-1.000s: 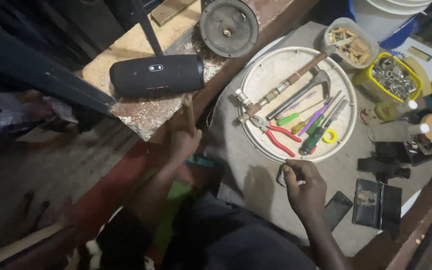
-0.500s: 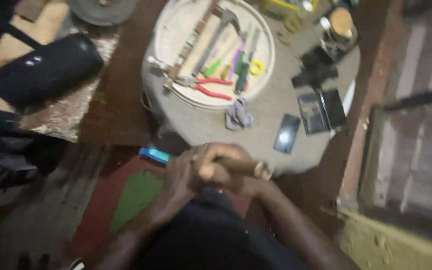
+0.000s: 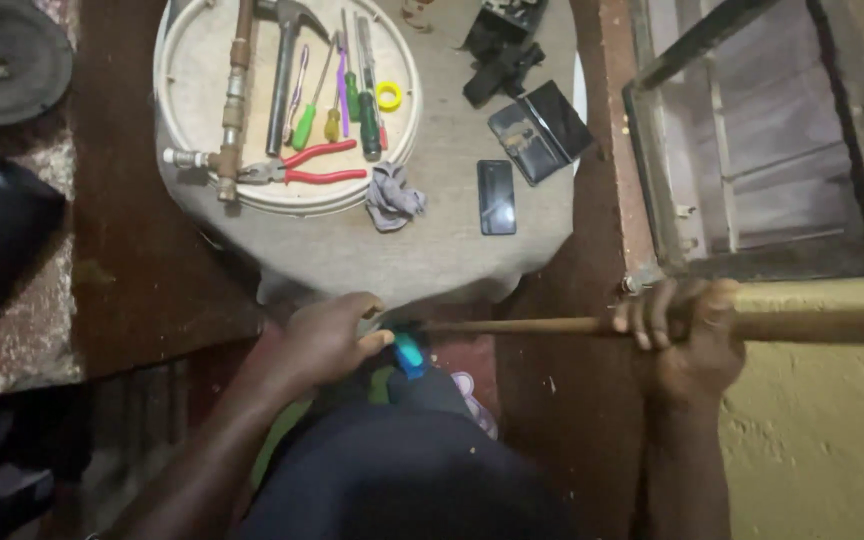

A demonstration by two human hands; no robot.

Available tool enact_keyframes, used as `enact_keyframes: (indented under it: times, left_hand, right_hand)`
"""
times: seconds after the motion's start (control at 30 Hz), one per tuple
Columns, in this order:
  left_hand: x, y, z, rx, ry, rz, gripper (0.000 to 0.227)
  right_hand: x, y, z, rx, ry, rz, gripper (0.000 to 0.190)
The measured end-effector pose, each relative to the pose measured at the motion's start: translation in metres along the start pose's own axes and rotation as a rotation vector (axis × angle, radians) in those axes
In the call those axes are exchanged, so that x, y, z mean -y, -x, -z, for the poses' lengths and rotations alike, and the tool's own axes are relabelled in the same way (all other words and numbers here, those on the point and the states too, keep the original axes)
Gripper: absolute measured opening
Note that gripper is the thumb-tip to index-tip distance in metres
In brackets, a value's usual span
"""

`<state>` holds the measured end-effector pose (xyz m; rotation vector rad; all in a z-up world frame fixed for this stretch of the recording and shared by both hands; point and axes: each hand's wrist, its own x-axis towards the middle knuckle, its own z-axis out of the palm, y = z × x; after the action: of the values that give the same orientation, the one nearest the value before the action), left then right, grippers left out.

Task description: The person organizes various tools and items on a round table, moving a smartphone, a hammer, screwdrivers, pliers, and bottles. They then use a white cloth to wipe their hands and the table surface.

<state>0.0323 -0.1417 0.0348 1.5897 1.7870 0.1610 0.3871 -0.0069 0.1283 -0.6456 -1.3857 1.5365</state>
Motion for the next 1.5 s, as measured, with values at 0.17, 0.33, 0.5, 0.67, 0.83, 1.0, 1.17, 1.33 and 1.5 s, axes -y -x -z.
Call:
enact_keyframes:
  times: [0.17, 0.33, 0.5, 0.67, 0.83, 1.0, 1.17, 1.33, 1.5]
  left_hand:
    - [0.009, 0.011, 0.022, 0.166, 0.113, 0.092, 0.050]
    - [0.034, 0.005, 0.019, 0.167, 0.051, 0.040, 0.054]
    - [0.059, 0.006, 0.019, 0.150, -0.022, 0.015, 0.052]
    - [0.078, 0.000, 0.019, 0.197, -0.037, -0.019, 0.056]
    - [0.091, -0.004, 0.023, 0.115, 0.008, -0.073, 0.053]
    - [0.099, -0.007, 0.016, 0.075, 0.077, -0.090, 0.050]
    - [0.106, -0.015, 0.006, 0.040, 0.087, -0.071, 0.051]
    - [0.107, -0.027, -0.002, -0.010, 0.146, -0.047, 0.050]
    - [0.106, -0.038, 0.003, -0.075, 0.085, 0.038, 0.048]
  right_hand:
    - [0.018, 0.034, -0.021, -0.454, 0.162, 0.045, 0.058]
    - [-0.045, 0.055, 0.048, -0.464, 0.205, 0.139, 0.058]
    - [-0.102, 0.081, 0.097, -0.512, 0.339, 0.094, 0.062]
    - [-0.094, 0.088, 0.084, -1.187, 0.799, -0.700, 0.052]
    - [-0.132, 0.159, 0.200, -0.923, 1.227, -0.837, 0.072]
    - [-0.143, 0.180, 0.240, -0.207, 1.582, -1.281, 0.067]
    - [-0.136, 0.104, 0.150, 0.342, 1.777, -1.151, 0.059]
    - [-0.168, 0.033, 0.047, -0.359, 1.107, -0.918, 0.036]
    - [-0.217, -0.038, -0.009, -0.131, 1.219, -0.884, 0.040]
